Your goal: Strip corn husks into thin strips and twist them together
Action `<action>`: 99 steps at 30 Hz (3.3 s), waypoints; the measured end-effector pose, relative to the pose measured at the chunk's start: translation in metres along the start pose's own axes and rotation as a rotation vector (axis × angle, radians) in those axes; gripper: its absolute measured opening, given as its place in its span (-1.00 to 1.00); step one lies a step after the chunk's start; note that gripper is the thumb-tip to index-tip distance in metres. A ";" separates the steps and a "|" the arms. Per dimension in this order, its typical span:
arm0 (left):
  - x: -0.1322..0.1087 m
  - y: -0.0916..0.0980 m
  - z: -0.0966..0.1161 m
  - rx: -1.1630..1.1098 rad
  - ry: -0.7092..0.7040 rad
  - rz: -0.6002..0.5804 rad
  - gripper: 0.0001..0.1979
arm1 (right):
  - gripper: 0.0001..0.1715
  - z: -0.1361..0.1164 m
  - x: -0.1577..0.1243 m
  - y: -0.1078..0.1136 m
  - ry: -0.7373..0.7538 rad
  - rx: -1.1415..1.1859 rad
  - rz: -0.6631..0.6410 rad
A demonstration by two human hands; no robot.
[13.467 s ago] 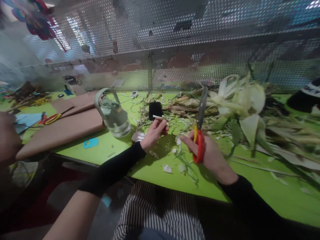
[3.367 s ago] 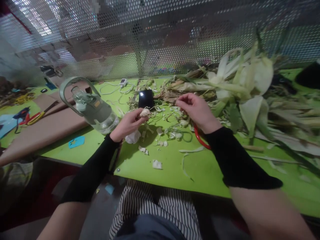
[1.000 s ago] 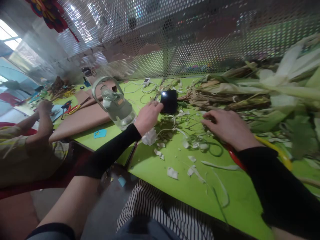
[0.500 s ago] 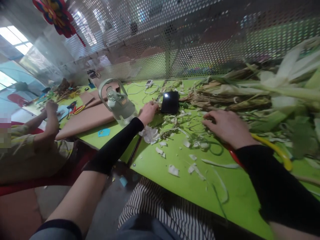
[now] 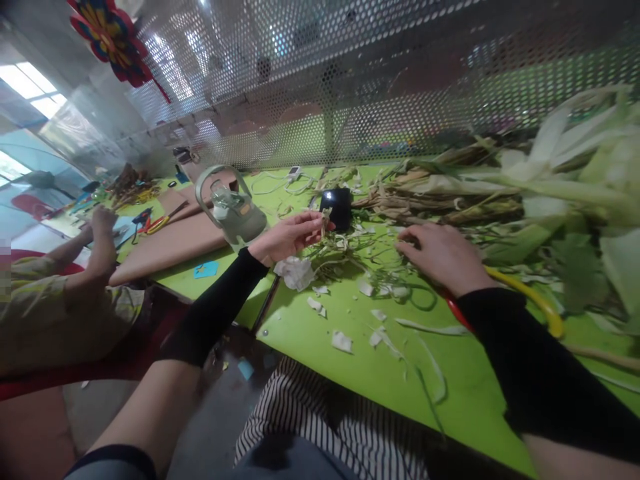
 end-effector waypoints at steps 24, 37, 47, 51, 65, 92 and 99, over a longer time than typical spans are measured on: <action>-0.014 -0.038 -0.023 1.352 -0.024 -0.217 -0.60 | -0.58 -0.047 -0.008 0.016 0.067 0.235 0.083; -0.001 0.001 0.033 0.995 -0.078 -0.032 -0.84 | -0.58 -0.014 -0.012 0.014 -0.148 0.490 -0.063; 0.072 -0.031 0.075 0.388 -0.266 0.160 -0.87 | -0.62 0.014 -0.020 0.025 -0.266 0.502 -0.031; 0.070 -0.047 0.086 0.371 -0.330 0.136 -0.84 | -0.59 0.016 -0.018 0.028 -0.265 0.522 -0.006; -0.070 -0.042 -0.056 1.658 -0.197 -0.208 -0.60 | -0.12 0.001 -0.017 0.016 -0.227 0.403 -0.124; -0.133 0.062 0.050 1.258 -0.424 0.413 -0.76 | 0.06 0.000 -0.008 -0.005 -0.214 0.354 -0.196; -0.123 0.043 0.050 1.295 -0.467 0.347 -0.72 | -0.30 0.008 -0.018 0.006 -0.239 0.416 -0.172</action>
Point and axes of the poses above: each hand's wrist, its own x-axis towards the middle knuckle, its own y-axis out of the back of the hand, z = x × y, the point moved 10 cm from there along x, towards the middle knuckle, and after that the axes turned 14 degrees about -x, right-handed, at the moved point
